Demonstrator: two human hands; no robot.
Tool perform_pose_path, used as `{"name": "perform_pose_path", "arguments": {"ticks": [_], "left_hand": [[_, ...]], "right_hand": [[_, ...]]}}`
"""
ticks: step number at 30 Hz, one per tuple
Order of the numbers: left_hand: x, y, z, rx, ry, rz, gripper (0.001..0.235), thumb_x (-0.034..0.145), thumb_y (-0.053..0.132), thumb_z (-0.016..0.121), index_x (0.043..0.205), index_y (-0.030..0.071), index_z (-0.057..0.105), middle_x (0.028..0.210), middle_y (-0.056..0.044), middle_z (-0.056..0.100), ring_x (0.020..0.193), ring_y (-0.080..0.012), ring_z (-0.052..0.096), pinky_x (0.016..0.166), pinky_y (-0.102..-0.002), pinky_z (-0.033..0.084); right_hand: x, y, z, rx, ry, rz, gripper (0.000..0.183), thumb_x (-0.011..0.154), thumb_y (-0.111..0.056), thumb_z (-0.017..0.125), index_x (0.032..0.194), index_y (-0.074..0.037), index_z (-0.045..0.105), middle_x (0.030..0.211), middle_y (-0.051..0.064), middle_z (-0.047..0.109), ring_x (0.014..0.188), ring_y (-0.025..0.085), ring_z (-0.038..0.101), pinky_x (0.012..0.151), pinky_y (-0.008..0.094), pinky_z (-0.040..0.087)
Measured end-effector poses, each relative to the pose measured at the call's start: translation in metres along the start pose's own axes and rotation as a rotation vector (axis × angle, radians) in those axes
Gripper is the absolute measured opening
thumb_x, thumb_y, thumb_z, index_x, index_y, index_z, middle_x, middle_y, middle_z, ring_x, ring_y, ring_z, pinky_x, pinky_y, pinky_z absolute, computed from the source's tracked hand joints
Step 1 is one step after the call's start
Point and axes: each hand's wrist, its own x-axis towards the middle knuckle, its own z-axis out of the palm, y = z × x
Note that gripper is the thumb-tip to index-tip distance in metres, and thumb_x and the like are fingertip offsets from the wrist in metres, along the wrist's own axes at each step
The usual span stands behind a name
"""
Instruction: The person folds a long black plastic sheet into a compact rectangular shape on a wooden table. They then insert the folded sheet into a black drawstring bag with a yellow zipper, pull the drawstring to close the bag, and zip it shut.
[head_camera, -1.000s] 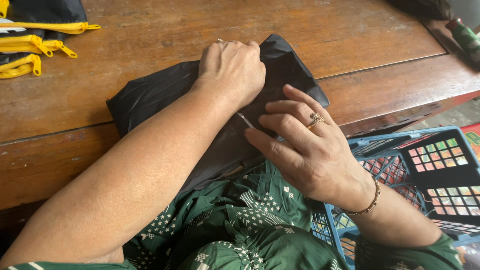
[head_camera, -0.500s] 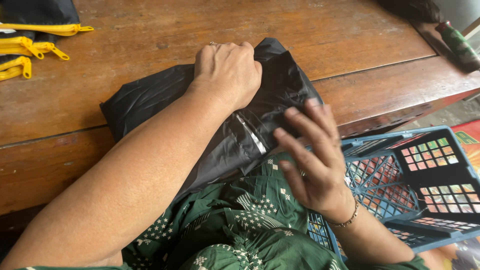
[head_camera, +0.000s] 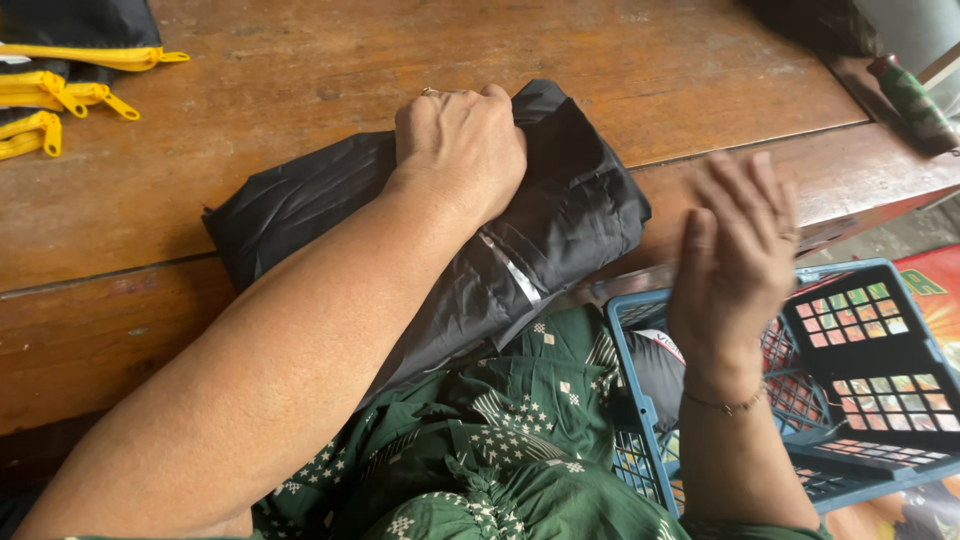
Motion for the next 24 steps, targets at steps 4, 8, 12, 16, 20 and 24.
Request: {"name": "perform_pose_path", "arguments": {"ticks": [4, 8, 12, 16, 20, 24], "left_hand": [[0.0, 0.001, 0.0, 0.012, -0.046, -0.015, 0.024, 0.1, 0.029, 0.045, 0.095, 0.016, 0.064, 0.082, -0.005, 0.074, 0.077, -0.0311, 0.07, 0.061, -0.045, 0.05], [0.002, 0.0, -0.005, -0.037, -0.073, -0.02, 0.03, 0.101, 0.032, 0.042, 0.106, 0.013, 0.065, 0.093, -0.011, 0.077, 0.089, -0.0349, 0.072, 0.075, -0.048, 0.051], [0.007, 0.003, -0.004, 0.046, -0.054, -0.015, 0.024, 0.086, 0.019, 0.055, 0.109, 0.014, 0.061, 0.09, -0.004, 0.077, 0.088, -0.0266, 0.074, 0.07, -0.043, 0.051], [0.008, 0.004, -0.003, -0.021, -0.165, -0.101, 0.03, 0.086, 0.02, 0.056, 0.116, 0.014, 0.06, 0.098, -0.005, 0.077, 0.095, -0.0303, 0.072, 0.073, -0.045, 0.051], [0.012, 0.006, -0.005, -0.014, -0.176, -0.111, 0.034, 0.082, 0.017, 0.062, 0.116, 0.016, 0.059, 0.095, -0.004, 0.077, 0.094, -0.0301, 0.071, 0.072, -0.046, 0.051], [0.016, 0.005, -0.004, -0.003, -0.168, -0.116, 0.032, 0.082, 0.017, 0.058, 0.114, 0.016, 0.058, 0.093, -0.004, 0.077, 0.093, -0.0294, 0.071, 0.069, -0.045, 0.049]], "right_hand": [[0.018, -0.043, -0.037, 0.286, -0.007, 0.009, 0.055, 0.116, -0.034, 0.032, 0.14, 0.008, 0.058, 0.151, 0.032, 0.053, 0.155, 0.05, 0.036, 0.135, 0.062, 0.021], [0.042, -0.068, -0.038, 0.306, -0.496, -0.315, 0.08, 0.105, -0.058, 0.011, 0.156, 0.0, 0.035, 0.163, 0.021, 0.042, 0.157, 0.042, 0.03, 0.132, 0.059, 0.011], [0.037, -0.025, 0.006, 0.31, -0.496, -0.156, 0.069, 0.109, -0.05, 0.019, 0.153, -0.005, 0.049, 0.159, 0.015, 0.05, 0.154, 0.036, 0.036, 0.126, 0.059, 0.007], [0.022, -0.004, -0.011, -0.001, -0.4, 0.01, 0.048, 0.113, -0.026, 0.052, 0.149, 0.004, 0.064, 0.158, 0.027, 0.057, 0.156, 0.048, 0.035, 0.124, 0.06, -0.003], [0.032, -0.047, -0.049, 0.148, -0.128, -0.007, 0.049, 0.118, -0.024, 0.038, 0.158, 0.006, 0.043, 0.165, 0.03, 0.041, 0.16, 0.052, 0.03, 0.135, 0.069, 0.021], [0.026, -0.083, -0.033, 0.386, -0.332, -0.334, 0.064, 0.101, -0.052, 0.048, 0.143, -0.004, 0.052, 0.154, 0.033, 0.042, 0.15, 0.055, 0.038, 0.13, 0.074, 0.023]]}}
